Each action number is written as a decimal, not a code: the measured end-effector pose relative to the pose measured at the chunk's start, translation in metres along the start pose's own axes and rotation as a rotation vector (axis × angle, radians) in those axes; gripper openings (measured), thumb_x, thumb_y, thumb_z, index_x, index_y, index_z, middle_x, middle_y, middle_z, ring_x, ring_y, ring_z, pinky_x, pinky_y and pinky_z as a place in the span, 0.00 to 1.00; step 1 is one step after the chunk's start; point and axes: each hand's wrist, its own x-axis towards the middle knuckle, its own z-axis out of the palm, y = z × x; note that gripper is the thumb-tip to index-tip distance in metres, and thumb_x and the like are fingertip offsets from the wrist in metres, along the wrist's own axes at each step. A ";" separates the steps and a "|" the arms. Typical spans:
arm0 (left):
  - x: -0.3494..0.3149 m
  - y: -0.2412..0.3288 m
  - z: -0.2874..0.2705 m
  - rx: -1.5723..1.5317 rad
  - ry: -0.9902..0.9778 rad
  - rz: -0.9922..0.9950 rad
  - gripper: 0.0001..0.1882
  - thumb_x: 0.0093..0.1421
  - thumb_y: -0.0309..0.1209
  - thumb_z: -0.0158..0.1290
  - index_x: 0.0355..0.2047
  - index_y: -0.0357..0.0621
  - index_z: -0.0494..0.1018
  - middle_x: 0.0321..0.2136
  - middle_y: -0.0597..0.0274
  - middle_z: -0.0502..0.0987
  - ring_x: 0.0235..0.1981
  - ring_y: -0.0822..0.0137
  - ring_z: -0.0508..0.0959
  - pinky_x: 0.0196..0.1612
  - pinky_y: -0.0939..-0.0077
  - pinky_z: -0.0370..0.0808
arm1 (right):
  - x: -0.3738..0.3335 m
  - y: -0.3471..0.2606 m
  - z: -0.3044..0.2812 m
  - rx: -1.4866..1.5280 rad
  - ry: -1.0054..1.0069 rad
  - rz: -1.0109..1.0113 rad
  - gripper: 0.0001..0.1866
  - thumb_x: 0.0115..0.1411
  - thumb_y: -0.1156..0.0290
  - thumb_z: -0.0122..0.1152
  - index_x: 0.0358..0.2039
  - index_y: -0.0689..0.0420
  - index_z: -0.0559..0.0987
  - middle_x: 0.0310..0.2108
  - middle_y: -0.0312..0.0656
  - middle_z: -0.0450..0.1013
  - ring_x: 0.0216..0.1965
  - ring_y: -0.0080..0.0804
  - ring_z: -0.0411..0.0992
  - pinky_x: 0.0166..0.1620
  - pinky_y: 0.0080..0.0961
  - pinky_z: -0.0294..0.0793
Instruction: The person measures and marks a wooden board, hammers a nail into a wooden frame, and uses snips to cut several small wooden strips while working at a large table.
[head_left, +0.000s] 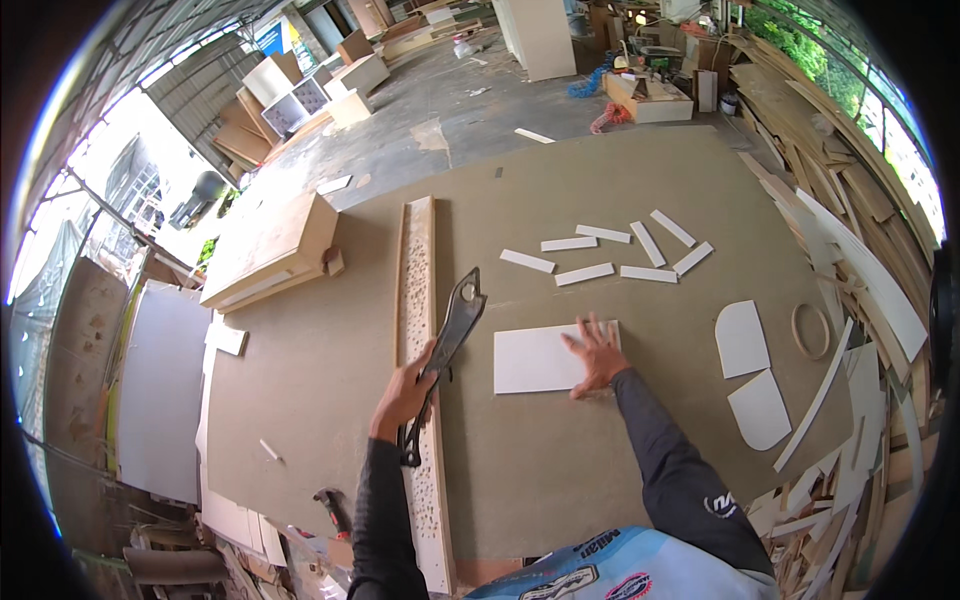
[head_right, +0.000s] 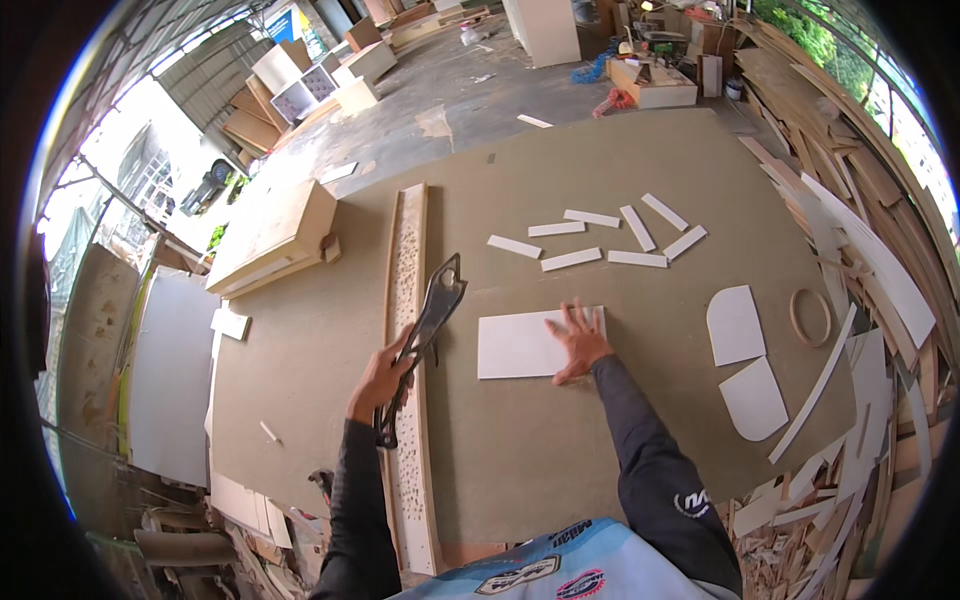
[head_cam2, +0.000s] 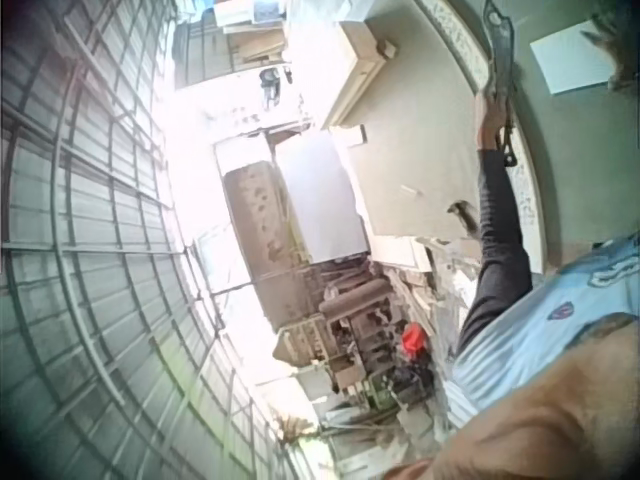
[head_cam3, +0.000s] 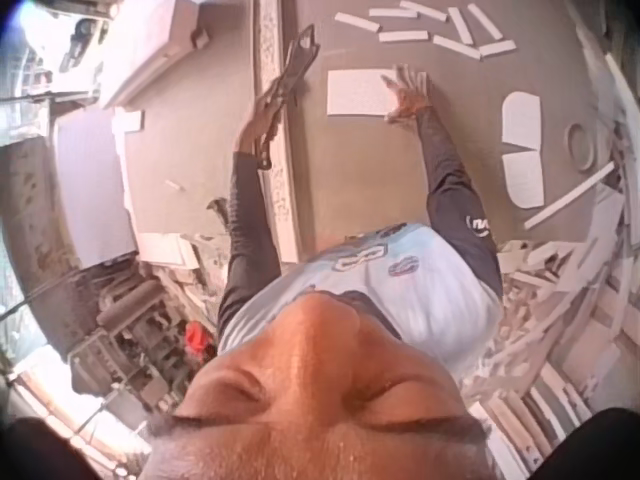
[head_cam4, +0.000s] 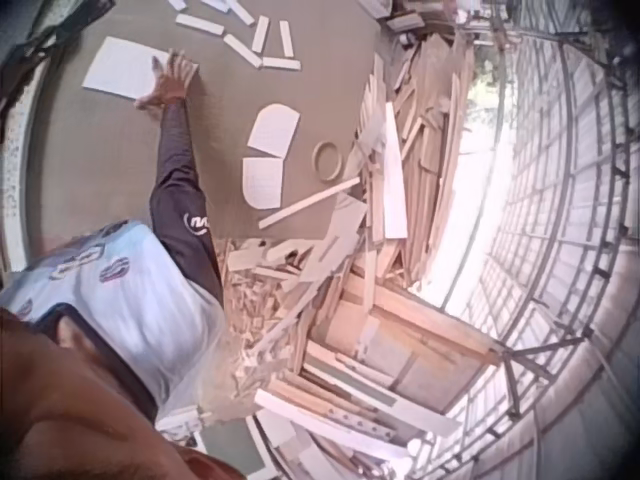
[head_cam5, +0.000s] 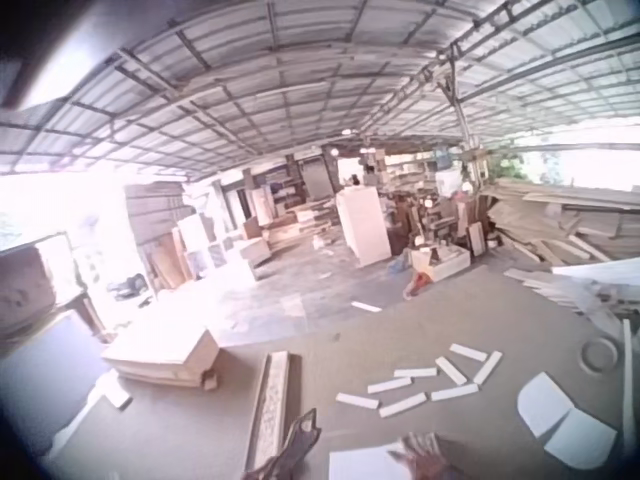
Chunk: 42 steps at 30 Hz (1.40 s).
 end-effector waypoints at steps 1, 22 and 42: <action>-0.025 0.000 -0.001 -0.037 0.010 -0.042 0.32 0.67 0.23 0.44 0.71 0.54 0.56 0.18 0.62 0.73 0.14 0.72 0.72 0.21 0.71 0.73 | 0.004 0.008 -0.007 -0.038 -0.042 -0.003 0.71 0.23 0.35 0.77 0.71 0.42 0.58 0.74 0.55 0.41 0.74 0.60 0.36 0.68 0.71 0.39; -0.311 -0.080 0.076 -0.166 0.257 -0.485 0.35 0.65 0.23 0.44 0.73 0.56 0.52 0.17 0.63 0.70 0.12 0.72 0.70 0.16 0.70 0.71 | -0.100 -0.165 0.082 0.085 0.131 -0.283 0.34 0.58 0.48 0.61 0.63 0.49 0.72 0.71 0.53 0.52 0.74 0.56 0.42 0.71 0.66 0.33; -0.238 -0.089 0.065 0.532 -0.037 -0.206 0.38 0.55 0.20 0.44 0.69 0.34 0.53 0.25 0.32 0.76 0.25 0.37 0.77 0.34 0.44 0.72 | -0.071 -0.167 0.095 -0.131 0.125 -0.361 0.30 0.68 0.57 0.47 0.69 0.49 0.63 0.73 0.40 0.51 0.75 0.50 0.41 0.73 0.60 0.36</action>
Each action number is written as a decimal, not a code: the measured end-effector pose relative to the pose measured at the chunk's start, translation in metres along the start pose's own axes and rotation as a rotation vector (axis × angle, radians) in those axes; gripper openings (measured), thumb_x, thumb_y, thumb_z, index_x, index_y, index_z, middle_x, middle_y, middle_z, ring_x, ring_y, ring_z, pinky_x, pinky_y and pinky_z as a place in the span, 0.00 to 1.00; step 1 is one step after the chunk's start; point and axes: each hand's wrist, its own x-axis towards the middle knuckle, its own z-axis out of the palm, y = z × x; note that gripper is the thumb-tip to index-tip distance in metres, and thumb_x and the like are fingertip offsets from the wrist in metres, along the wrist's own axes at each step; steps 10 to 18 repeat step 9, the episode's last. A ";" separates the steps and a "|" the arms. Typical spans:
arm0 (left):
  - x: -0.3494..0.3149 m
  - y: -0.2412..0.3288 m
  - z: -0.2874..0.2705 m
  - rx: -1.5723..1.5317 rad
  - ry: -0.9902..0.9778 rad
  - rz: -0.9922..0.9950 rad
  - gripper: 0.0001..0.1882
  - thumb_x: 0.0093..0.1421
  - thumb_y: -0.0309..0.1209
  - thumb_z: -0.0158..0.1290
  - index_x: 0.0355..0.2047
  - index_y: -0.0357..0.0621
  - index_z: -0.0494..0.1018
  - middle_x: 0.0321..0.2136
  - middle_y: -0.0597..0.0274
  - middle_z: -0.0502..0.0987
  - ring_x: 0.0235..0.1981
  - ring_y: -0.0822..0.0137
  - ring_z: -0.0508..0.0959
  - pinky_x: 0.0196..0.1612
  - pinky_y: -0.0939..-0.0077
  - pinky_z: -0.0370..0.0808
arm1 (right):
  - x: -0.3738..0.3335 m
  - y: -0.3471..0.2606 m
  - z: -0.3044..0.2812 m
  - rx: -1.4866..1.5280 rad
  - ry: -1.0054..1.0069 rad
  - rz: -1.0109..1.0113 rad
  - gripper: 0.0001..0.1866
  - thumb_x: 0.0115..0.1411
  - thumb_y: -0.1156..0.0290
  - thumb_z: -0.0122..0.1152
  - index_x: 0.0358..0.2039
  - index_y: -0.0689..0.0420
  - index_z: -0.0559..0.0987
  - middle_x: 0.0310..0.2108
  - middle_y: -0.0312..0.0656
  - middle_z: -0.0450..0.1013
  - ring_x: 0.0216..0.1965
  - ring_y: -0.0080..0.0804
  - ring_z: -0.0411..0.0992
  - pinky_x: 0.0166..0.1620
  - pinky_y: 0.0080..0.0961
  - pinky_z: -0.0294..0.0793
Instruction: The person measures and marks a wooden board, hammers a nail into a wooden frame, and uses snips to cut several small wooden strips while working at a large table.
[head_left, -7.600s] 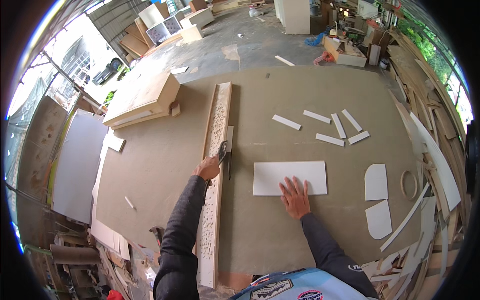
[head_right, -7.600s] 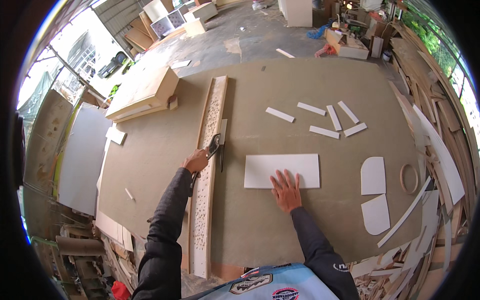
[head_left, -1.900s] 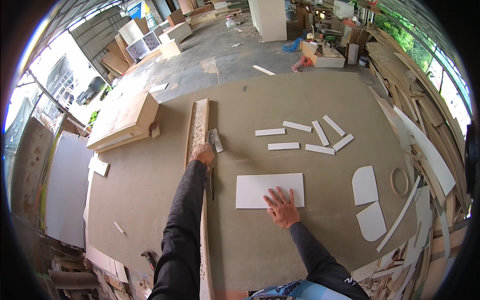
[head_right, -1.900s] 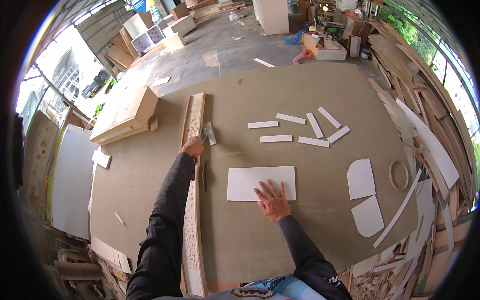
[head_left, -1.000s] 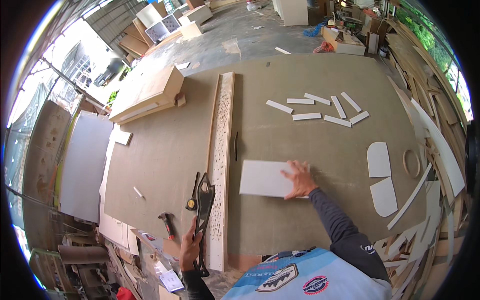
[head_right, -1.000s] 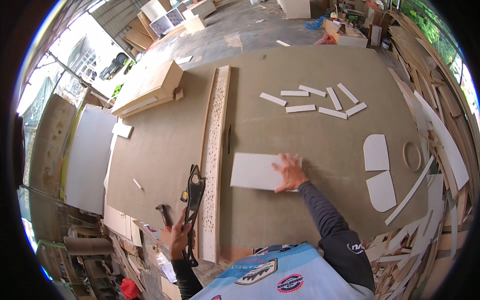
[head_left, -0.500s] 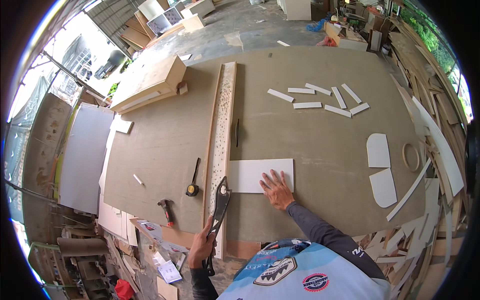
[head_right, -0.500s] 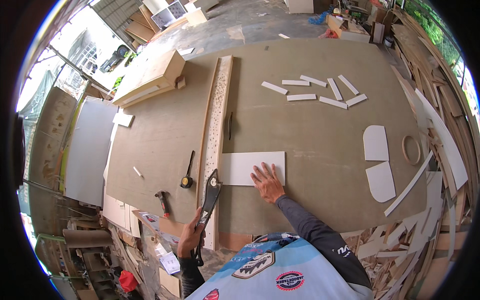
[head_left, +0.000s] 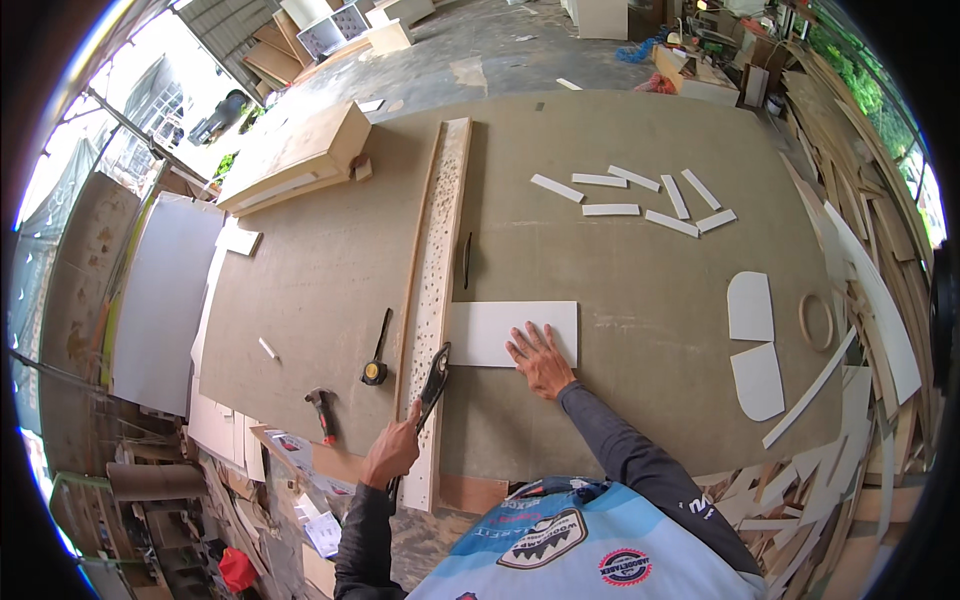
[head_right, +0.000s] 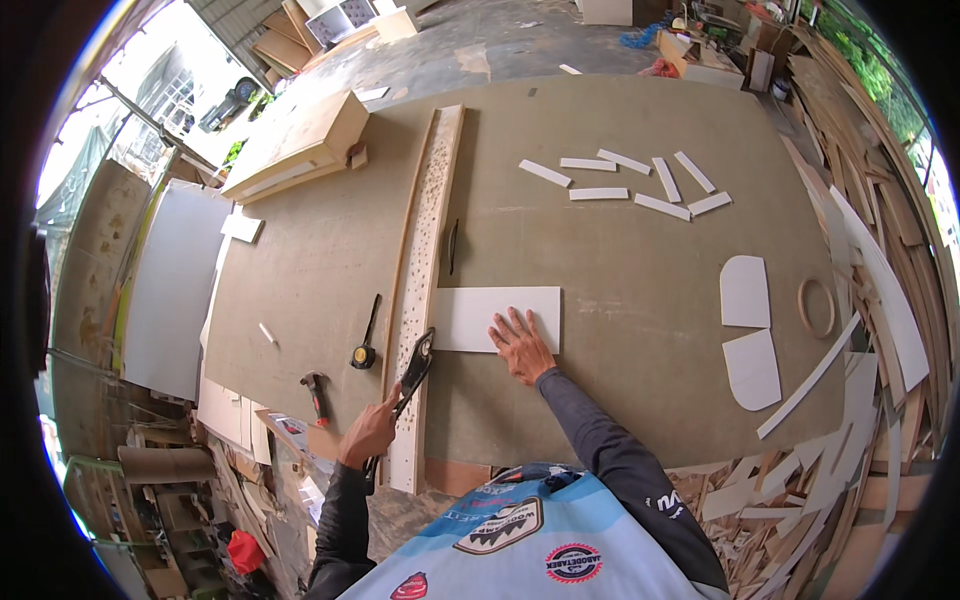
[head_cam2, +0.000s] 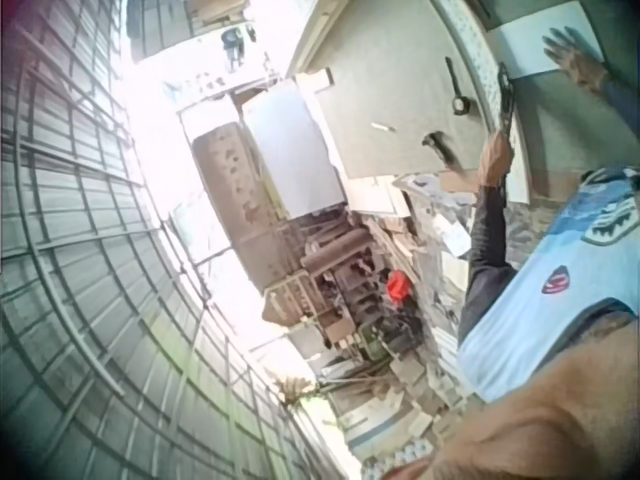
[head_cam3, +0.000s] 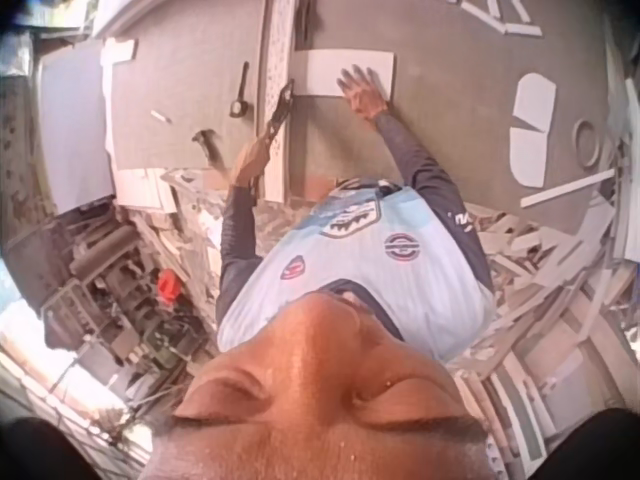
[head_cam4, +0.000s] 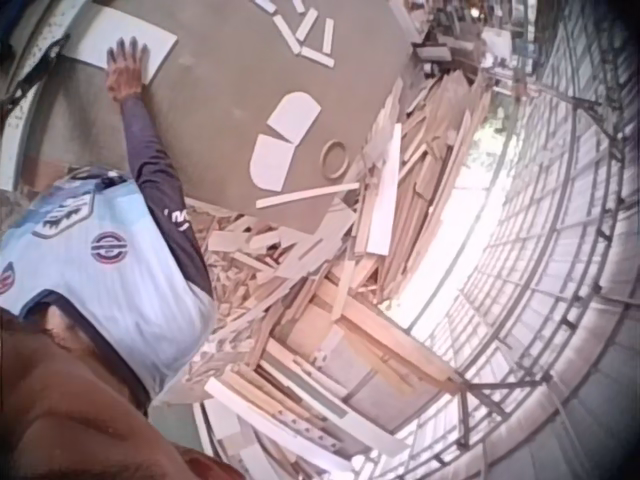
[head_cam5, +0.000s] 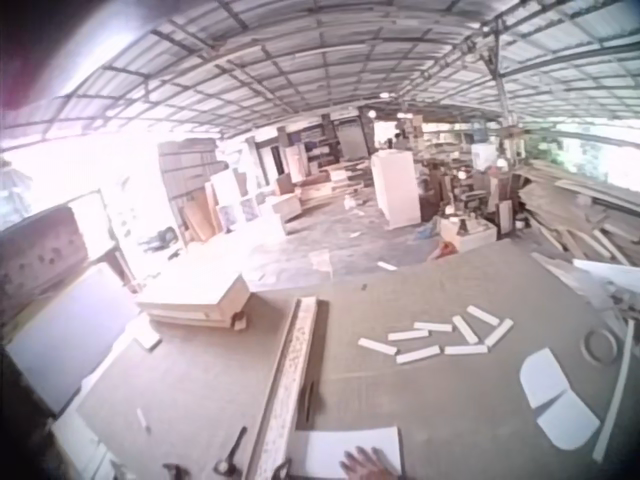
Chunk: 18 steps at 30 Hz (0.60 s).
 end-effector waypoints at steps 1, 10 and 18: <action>0.004 0.001 -0.003 0.005 0.001 0.016 0.39 0.54 0.19 0.44 0.68 0.34 0.53 0.24 0.32 0.76 0.24 0.38 0.78 0.34 0.45 0.73 | 0.002 0.001 0.000 0.003 -0.005 -0.001 0.30 0.68 0.57 0.47 0.69 0.49 0.63 0.73 0.40 0.51 0.75 0.50 0.41 0.73 0.60 0.36; 0.027 0.012 -0.024 -0.004 -0.083 -0.030 0.42 0.51 0.19 0.42 0.69 0.32 0.51 0.22 0.36 0.76 0.17 0.48 0.79 0.28 0.54 0.77 | 0.014 0.014 0.004 0.051 -0.013 -0.002 0.31 0.66 0.58 0.49 0.70 0.48 0.62 0.73 0.40 0.51 0.75 0.50 0.41 0.73 0.60 0.35; 0.027 0.012 -0.024 -0.004 -0.083 -0.030 0.42 0.51 0.19 0.42 0.69 0.32 0.51 0.22 0.36 0.76 0.17 0.48 0.79 0.28 0.54 0.77 | 0.014 0.014 0.004 0.051 -0.013 -0.002 0.31 0.66 0.58 0.49 0.70 0.48 0.62 0.73 0.40 0.51 0.75 0.50 0.41 0.73 0.60 0.35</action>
